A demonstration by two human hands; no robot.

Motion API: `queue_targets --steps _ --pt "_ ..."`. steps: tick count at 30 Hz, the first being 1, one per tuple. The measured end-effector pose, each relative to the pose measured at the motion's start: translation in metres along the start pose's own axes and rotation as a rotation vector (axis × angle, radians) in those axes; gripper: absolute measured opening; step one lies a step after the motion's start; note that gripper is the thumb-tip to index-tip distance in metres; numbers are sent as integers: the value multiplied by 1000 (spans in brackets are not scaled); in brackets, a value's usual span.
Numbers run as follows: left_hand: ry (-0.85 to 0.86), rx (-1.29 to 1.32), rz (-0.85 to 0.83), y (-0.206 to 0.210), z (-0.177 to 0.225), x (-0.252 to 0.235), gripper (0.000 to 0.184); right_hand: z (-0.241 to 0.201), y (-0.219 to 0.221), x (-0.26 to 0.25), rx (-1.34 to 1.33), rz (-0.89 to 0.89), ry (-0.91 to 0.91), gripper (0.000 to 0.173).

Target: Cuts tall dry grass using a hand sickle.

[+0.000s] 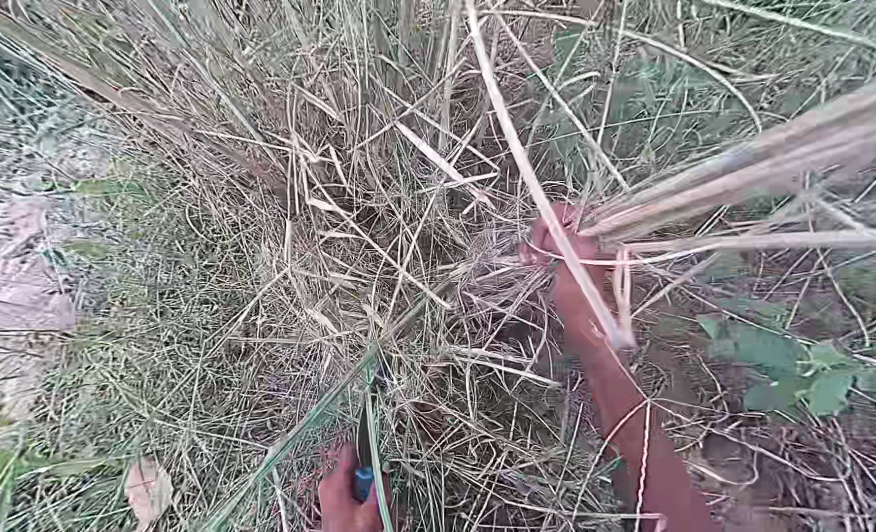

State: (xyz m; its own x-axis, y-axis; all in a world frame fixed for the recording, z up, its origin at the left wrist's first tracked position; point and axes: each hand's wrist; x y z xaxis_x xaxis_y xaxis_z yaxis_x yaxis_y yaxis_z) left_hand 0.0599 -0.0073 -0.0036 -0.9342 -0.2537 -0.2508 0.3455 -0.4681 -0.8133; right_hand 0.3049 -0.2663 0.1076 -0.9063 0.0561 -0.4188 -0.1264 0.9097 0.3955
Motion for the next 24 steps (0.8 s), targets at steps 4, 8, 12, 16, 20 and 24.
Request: queue_targets --steps 4,8,12,16,20,24 --pt "23 -31 32 11 -7 29 47 13 10 -61 -7 50 -11 28" --pt "181 -252 71 -13 -23 13 37 32 15 -95 183 51 58 23" --pt "425 -519 37 -61 -48 -24 34 35 14 -119 196 86 209 22" --pt "280 -421 71 -74 -38 -56 51 31 4 -129 266 32 344 22" --pt "11 -98 -234 -58 -26 -75 66 51 -8 -142 154 102 351 25" --pt "-210 212 -305 -23 1 -91 41 53 -18 -142 152 106 356 24"
Point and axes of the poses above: each hand's wrist, its own x-axis away from the middle knuckle, its own y-axis out of the palm, z = x × y, and after that the axes turned 8 degrees about -x, right-handed
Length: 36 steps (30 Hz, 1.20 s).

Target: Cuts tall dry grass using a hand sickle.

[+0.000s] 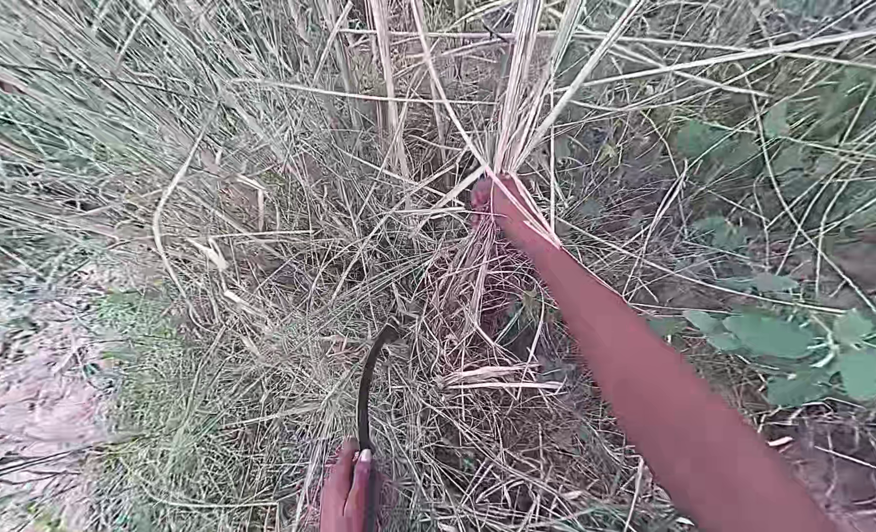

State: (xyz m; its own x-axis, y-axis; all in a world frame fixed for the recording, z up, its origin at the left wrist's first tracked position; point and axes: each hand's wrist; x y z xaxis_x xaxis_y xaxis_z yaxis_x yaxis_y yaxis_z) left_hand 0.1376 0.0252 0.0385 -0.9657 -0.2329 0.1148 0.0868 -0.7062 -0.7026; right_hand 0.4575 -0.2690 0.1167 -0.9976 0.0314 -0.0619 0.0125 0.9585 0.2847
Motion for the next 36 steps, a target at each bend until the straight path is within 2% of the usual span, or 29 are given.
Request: queue_targets --steps 3,6,8,10,12,14,16,18,21,25,27,30,32,34,36 --pt "-144 167 -113 23 29 -30 35 -6 6 8 -76 62 33 19" --pt "-199 269 -249 33 57 -73 34 -10 9 14 -72 81 26 27" --pt "-123 123 -262 35 61 -91 34 -11 8 15 -39 85 11 31" --pt "-9 -187 -165 30 67 -77 39 -8 4 15 -5 75 -4 28" --pt "117 -426 42 31 62 -41 44 -3 -2 16 -29 91 -34 27" --pt "219 -504 218 33 48 -1 46 2 -10 16 -5 97 -75 29" --pt "274 -503 298 30 39 30 45 2 -13 22 3 110 -81 29" --pt "300 -516 314 24 35 40 49 -3 -14 31 -52 135 -37 30" --pt "175 -541 165 19 47 26 46 -7 -18 44 -144 148 -15 31" --pt "-17 -493 -102 32 37 -31 44 3 -34 53 -183 141 -83 30" --pt "-80 -467 -206 45 53 -55 41 12 -44 54 -167 114 -117 30" --pt "-74 -478 -423 50 87 -86 35 8 -43 74 -216 117 -98 36" --pt "-5 -479 -496 36 104 -108 32 4 -42 83 -237 92 -78 36" --pt "-3 -411 -504 27 104 -122 30 8 -41 83 -306 72 -78 33" --pt "-92 -298 -553 27 92 -121 34 12 -39 83 -308 54 -97 31"
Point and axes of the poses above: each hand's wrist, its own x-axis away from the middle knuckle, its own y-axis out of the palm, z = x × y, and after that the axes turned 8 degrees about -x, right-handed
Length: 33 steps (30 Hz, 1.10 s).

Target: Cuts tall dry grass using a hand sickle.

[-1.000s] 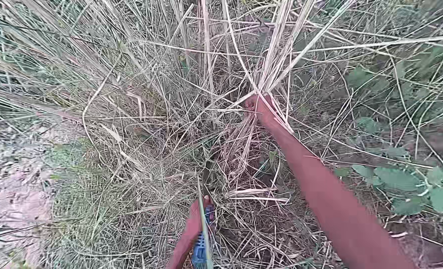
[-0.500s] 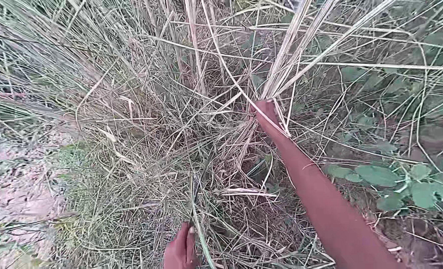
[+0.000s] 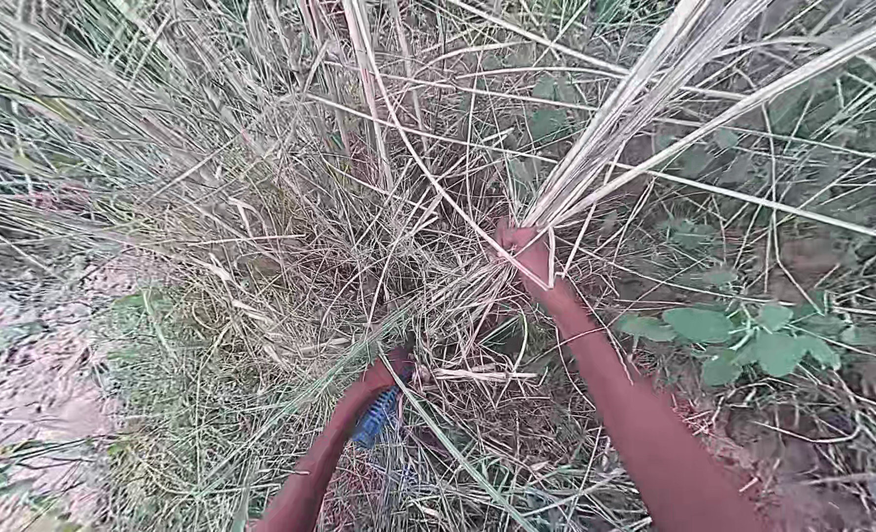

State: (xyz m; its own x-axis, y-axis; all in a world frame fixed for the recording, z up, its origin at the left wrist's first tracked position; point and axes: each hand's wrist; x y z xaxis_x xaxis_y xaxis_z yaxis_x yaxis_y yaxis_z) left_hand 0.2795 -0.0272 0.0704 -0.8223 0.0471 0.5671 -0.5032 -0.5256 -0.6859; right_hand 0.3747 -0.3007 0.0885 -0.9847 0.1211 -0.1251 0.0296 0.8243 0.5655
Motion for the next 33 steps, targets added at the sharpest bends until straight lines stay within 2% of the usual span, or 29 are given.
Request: queue_targets --steps 2,4,6,8,10,12,14,18,19,20,21,23,25,27,28,30,32,33 --pt "-40 259 36 40 -19 27 31 -2 -1 6 61 -18 -20 30" --pt "-169 593 142 103 -44 65 30 -12 -11 33 183 -82 66 26" --pt "-182 634 205 130 -59 78 33 -2 -18 55 142 -113 114 28" --pt "-152 458 218 125 -50 62 32 -2 -6 61 128 -158 94 28" --pt "-120 134 115 82 -31 43 30 -1 18 74 171 -168 79 28" --pt "-32 -75 17 38 -8 16 38 2 35 75 115 -194 25 27" --pt "20 -51 23 33 -18 17 38 -1 49 80 122 -179 65 23" --pt "-141 321 211 117 -59 85 35 -7 45 83 254 -125 177 13" --pt "-179 406 191 126 -54 91 38 -7 48 84 257 -115 152 15" --pt "-167 466 224 132 -36 76 38 -14 52 75 256 -116 91 17" --pt "-170 480 207 129 -32 73 38 -12 57 80 234 -110 76 19" --pt "-167 417 137 99 -28 57 34 -4 69 89 177 -159 55 14" --pt "-132 156 103 48 -22 40 29 -4 74 95 142 -195 34 13" --pt "-82 -59 129 17 -20 23 38 -11 85 88 109 -199 18 17" --pt "-93 -109 122 21 -23 25 41 -7 90 82 68 -182 14 21" --pt "-107 -67 112 64 -32 53 42 -9 91 81 81 -166 57 22" --pt "-126 180 197 114 -56 86 43 -20 79 95 186 -150 153 21" --pt "-146 228 226 124 -69 96 44 -22 74 113 235 -132 210 14"
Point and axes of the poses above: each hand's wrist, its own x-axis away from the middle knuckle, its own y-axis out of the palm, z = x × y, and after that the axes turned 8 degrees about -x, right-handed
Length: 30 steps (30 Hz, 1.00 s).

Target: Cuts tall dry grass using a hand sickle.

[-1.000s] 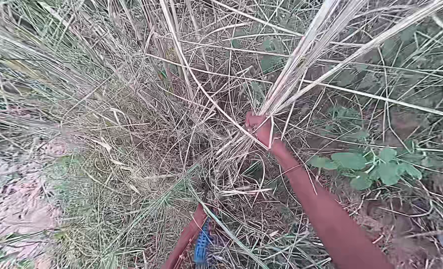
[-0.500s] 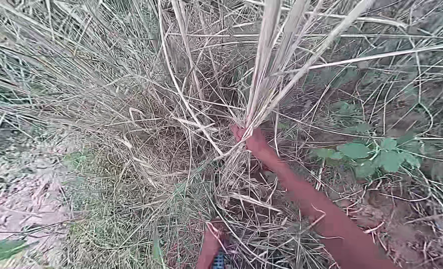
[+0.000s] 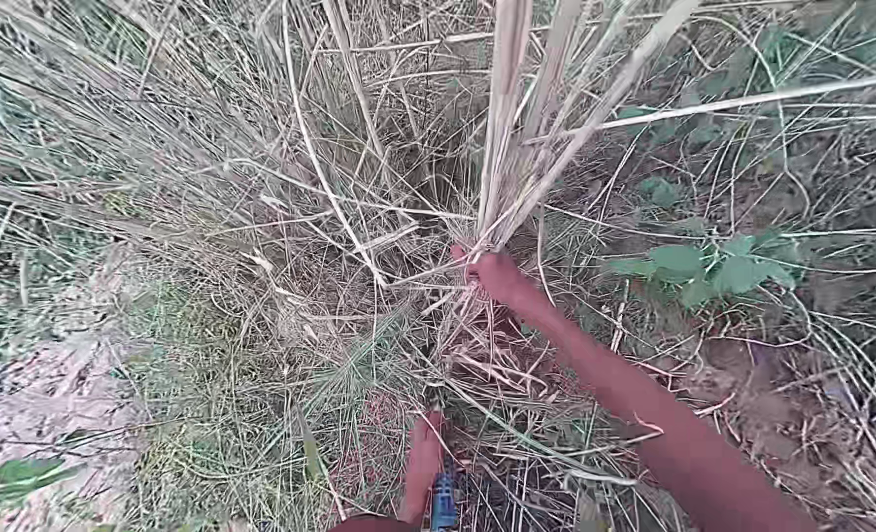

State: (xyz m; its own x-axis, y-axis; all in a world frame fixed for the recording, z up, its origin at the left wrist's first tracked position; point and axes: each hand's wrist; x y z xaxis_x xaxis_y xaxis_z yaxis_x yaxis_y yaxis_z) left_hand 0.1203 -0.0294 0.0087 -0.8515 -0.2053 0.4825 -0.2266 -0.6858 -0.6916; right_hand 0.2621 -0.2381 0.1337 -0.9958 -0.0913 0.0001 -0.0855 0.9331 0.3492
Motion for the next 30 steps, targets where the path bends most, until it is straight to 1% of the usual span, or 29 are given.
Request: queue_targets --steps 1,2,4,6,7,8,9,10,11,12,13,14,15,16,18,19,20,21,22,23,24,25,26,27,28,29,30 --pt "-6 53 -4 10 11 -3 44 0 -7 1 50 18 -19 12" --pt "8 83 -25 15 25 -10 44 1 -13 -2 33 36 -75 15" --pt "-24 139 -118 -9 23 -17 39 14 -5 -5 -52 34 -162 18" --pt "-61 390 -202 -38 16 -21 22 18 0 -5 -59 -10 -175 15" --pt "-38 501 -224 -46 12 -18 19 16 -3 -5 -35 -25 -172 14" --pt "-12 524 -211 -50 5 -12 33 16 -6 -5 -19 -26 -181 15" --pt "-6 467 -184 -49 -3 0 51 16 -9 -5 -13 -24 -186 16" --pt "-18 359 -152 -46 -11 15 63 17 -11 -3 -6 -14 -175 17" --pt "-40 247 -148 -42 -17 27 68 17 -12 -3 -2 -2 -159 18" --pt "-62 132 -140 -38 -19 35 67 16 -11 0 5 14 -134 20" --pt "-69 29 -131 -36 -16 32 63 11 -9 3 18 23 -110 21" --pt "-65 -72 -122 -37 -10 20 58 6 -4 6 43 22 -89 21" --pt "-14 -156 -105 -38 -2 -1 45 2 0 7 58 26 -81 20" --pt "49 -236 -116 -43 10 -26 38 0 2 7 68 29 -74 18" --pt "64 -382 -220 -65 49 -67 39 4 3 -3 16 40 -94 17" --pt "82 -419 -273 -77 63 -80 38 8 4 -17 -59 49 -147 19" --pt "119 -440 -306 -86 66 -84 34 13 6 -36 -135 59 -209 22" --pt "131 -421 -344 -90 57 -83 33 15 5 -46 -165 51 -220 23" --pt "114 -378 -360 -91 39 -71 34 14 3 -49 -174 51 -207 24" --pt "70 -345 -350 -87 18 -48 35 13 -3 -48 -162 61 -170 24" --pt "6 -333 -302 -78 -3 -17 38 15 -9 -42 -145 63 -112 25" --pt "-57 -376 -265 -74 -12 11 44 21 -14 -32 -155 87 -73 26" --pt "-84 -425 -246 -68 -11 24 51 21 -22 -20 -141 95 -55 24" --pt "-86 -448 -251 -60 -3 20 57 13 -35 -12 -103 76 -52 21" --pt "-35 -443 -238 -60 -5 6 51 10 -41 -9 -90 78 -59 19" --pt "23 -453 -237 -70 -12 -6 43 10 -34 -4 -110 88 -44 18" --pt "16 -477 -268 -82 -6 -20 38 7 -22 -10 -138 84 -35 19"
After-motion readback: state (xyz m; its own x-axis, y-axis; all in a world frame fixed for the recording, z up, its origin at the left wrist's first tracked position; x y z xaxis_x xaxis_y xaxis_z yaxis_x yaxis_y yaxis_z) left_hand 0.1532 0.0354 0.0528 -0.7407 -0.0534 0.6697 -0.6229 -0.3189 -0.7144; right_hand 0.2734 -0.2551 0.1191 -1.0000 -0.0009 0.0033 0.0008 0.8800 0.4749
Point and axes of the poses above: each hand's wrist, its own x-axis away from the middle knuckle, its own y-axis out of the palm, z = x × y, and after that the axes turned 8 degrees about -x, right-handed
